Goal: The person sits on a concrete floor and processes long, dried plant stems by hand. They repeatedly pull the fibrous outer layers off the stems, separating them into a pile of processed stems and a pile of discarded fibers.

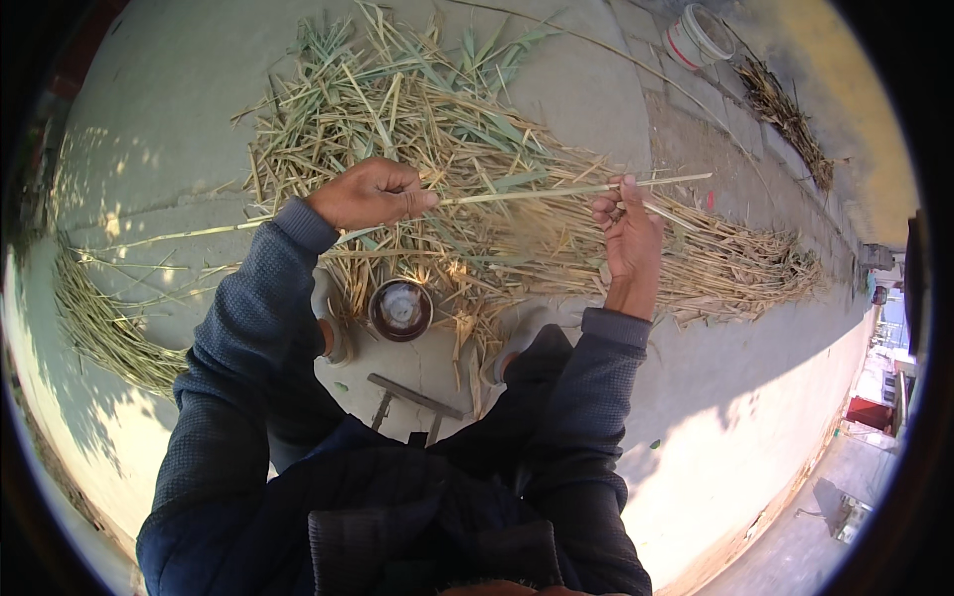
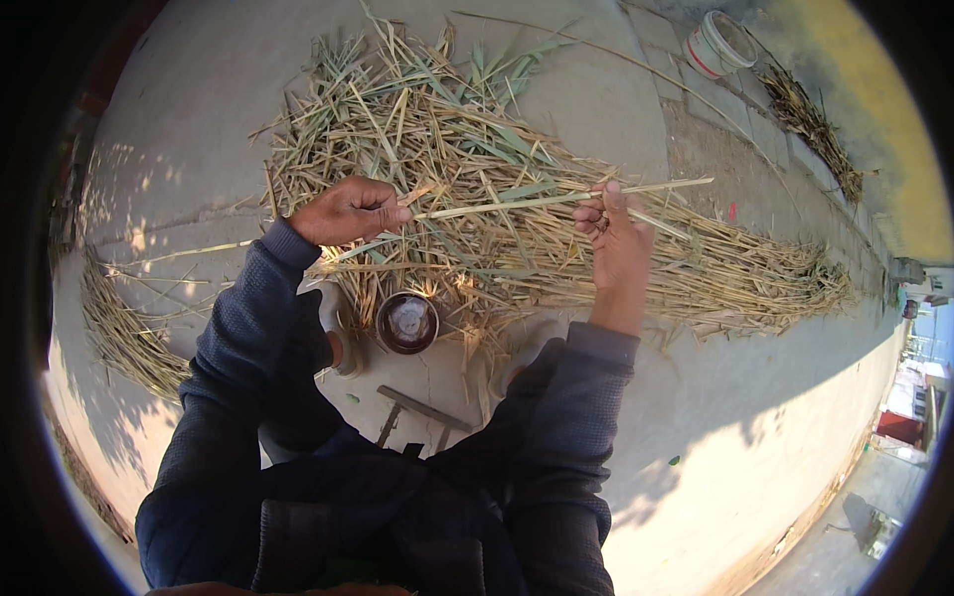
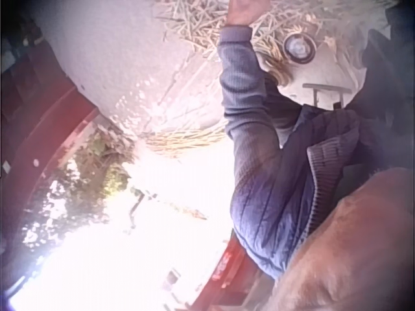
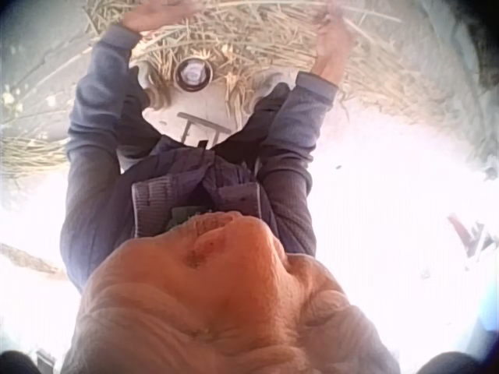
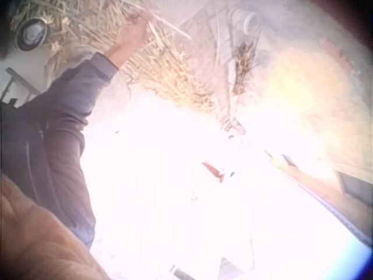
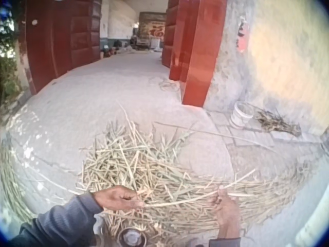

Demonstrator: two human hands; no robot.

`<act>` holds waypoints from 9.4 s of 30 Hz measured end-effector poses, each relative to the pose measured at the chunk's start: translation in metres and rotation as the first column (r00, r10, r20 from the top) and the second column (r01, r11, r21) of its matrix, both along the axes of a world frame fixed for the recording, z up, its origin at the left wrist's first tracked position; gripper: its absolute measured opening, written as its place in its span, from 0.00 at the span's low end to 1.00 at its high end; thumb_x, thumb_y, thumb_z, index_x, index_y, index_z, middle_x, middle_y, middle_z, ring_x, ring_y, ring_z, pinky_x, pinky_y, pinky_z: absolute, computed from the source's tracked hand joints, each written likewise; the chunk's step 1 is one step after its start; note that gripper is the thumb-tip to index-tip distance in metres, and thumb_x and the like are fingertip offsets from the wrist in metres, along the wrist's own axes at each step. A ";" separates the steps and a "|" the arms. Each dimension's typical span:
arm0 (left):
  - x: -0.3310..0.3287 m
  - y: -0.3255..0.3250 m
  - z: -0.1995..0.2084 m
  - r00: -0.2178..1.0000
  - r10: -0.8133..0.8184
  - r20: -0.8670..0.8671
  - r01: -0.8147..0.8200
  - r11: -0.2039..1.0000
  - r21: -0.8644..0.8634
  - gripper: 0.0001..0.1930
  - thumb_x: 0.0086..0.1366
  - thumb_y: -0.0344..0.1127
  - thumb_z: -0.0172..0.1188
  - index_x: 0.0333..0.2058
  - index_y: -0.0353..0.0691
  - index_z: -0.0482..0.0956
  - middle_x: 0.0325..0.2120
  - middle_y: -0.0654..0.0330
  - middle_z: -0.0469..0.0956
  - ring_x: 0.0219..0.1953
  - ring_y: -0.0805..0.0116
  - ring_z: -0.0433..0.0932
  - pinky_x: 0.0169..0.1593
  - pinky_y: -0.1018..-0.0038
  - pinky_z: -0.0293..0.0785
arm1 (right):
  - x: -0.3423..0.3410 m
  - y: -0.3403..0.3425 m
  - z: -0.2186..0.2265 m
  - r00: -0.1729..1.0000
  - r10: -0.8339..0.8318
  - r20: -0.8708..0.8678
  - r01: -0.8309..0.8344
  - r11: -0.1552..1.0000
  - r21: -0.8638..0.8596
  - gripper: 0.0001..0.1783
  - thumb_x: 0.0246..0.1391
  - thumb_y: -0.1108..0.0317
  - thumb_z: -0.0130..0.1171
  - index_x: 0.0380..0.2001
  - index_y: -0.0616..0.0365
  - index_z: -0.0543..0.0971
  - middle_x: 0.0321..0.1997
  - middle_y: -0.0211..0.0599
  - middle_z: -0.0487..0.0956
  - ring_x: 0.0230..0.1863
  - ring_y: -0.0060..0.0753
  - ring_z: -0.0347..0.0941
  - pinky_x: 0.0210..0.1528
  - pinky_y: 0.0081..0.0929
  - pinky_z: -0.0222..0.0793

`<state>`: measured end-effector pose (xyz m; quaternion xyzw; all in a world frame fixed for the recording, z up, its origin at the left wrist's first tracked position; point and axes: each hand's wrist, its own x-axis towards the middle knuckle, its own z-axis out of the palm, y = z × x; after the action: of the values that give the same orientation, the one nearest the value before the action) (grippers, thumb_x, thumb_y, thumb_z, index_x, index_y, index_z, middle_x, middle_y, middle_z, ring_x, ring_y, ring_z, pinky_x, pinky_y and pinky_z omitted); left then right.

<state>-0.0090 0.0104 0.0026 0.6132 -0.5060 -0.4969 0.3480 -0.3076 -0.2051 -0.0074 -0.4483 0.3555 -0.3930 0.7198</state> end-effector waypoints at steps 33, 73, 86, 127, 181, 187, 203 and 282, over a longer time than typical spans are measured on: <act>0.019 -0.015 0.012 0.329 0.646 0.689 0.002 0.729 -0.685 0.15 0.66 0.43 0.67 0.35 0.35 0.80 0.26 0.57 0.81 0.26 0.63 0.79 0.31 0.66 0.72 | 0.041 0.033 -0.018 0.983 -0.119 -0.143 0.114 0.992 -0.044 0.19 0.61 0.58 0.69 0.38 0.64 0.76 0.29 0.44 0.82 0.27 0.31 0.81 0.27 0.24 0.78; -0.014 -0.015 -0.038 0.667 0.159 0.728 0.221 0.891 -0.397 0.11 0.63 0.40 0.66 0.29 0.40 0.75 0.20 0.51 0.76 0.27 0.46 0.77 0.34 0.55 0.71 | -0.092 -0.039 -0.005 0.623 -0.689 0.371 0.673 0.714 0.195 0.14 0.61 0.64 0.67 0.39 0.62 0.76 0.36 0.40 0.82 0.34 0.26 0.80 0.35 0.23 0.79; -0.016 -0.012 -0.036 0.689 0.111 0.716 0.178 0.932 -0.316 0.12 0.62 0.41 0.66 0.31 0.40 0.75 0.21 0.49 0.77 0.28 0.44 0.79 0.34 0.54 0.73 | 0.034 0.044 0.002 0.991 0.080 0.108 -0.077 0.997 -0.031 0.19 0.66 0.66 0.62 0.55 0.64 0.76 0.53 0.49 0.83 0.39 0.26 0.82 0.38 0.19 0.75; 0.024 0.045 -0.016 0.576 0.172 0.799 0.223 0.908 -0.356 0.11 0.58 0.36 0.66 0.28 0.39 0.73 0.20 0.50 0.76 0.30 0.44 0.78 0.35 0.53 0.72 | 0.047 0.068 0.016 0.984 0.175 0.022 -0.172 0.980 -0.102 0.21 0.63 0.66 0.65 0.55 0.65 0.76 0.49 0.46 0.84 0.39 0.29 0.84 0.34 0.19 0.78; 0.150 0.368 -0.033 -0.290 0.061 0.955 -0.032 0.997 -0.074 0.10 0.48 0.41 0.63 0.19 0.42 0.76 0.14 0.58 0.76 0.23 0.58 0.81 0.27 0.64 0.71 | 0.051 0.169 0.003 0.675 0.615 -0.407 -0.715 0.682 -0.156 0.35 0.57 0.68 0.69 0.63 0.70 0.67 0.51 0.48 0.81 0.50 0.29 0.77 0.54 0.26 0.74; 0.226 0.517 -0.046 -0.324 -0.192 0.926 -0.361 0.930 0.067 0.10 0.55 0.41 0.59 0.20 0.43 0.77 0.17 0.59 0.81 0.26 0.59 0.83 0.31 0.63 0.73 | 0.018 0.138 -0.024 0.734 0.509 -0.448 -0.619 0.774 -0.135 0.31 0.60 0.63 0.68 0.60 0.68 0.70 0.46 0.41 0.83 0.40 0.25 0.79 0.42 0.22 0.77; 0.097 0.461 -0.150 0.526 -0.165 0.835 -0.351 0.852 0.389 0.19 0.54 0.42 0.73 0.43 0.44 0.81 0.37 0.55 0.86 0.42 0.49 0.84 0.46 0.57 0.79 | -0.069 0.152 -0.264 0.715 0.508 -0.480 -0.339 0.853 0.397 0.19 0.55 0.63 0.68 0.46 0.64 0.80 0.36 0.39 0.85 0.33 0.28 0.82 0.32 0.24 0.76; -0.061 0.035 -0.061 0.550 -0.419 0.723 0.445 0.879 0.171 0.15 0.55 0.37 0.66 0.39 0.37 0.77 0.30 0.56 0.77 0.34 0.57 0.77 0.38 0.62 0.70 | 0.299 -0.004 -0.198 0.847 0.345 -0.405 -0.487 0.808 -0.331 0.43 0.60 0.61 0.57 0.71 0.73 0.55 0.47 0.62 0.78 0.50 0.55 0.77 0.58 0.43 0.72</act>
<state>-0.0700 0.0449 -0.0584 0.6117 -0.7450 -0.2657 -0.0114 -0.0086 -0.2087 -0.2050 -0.7191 0.2672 -0.2109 0.6058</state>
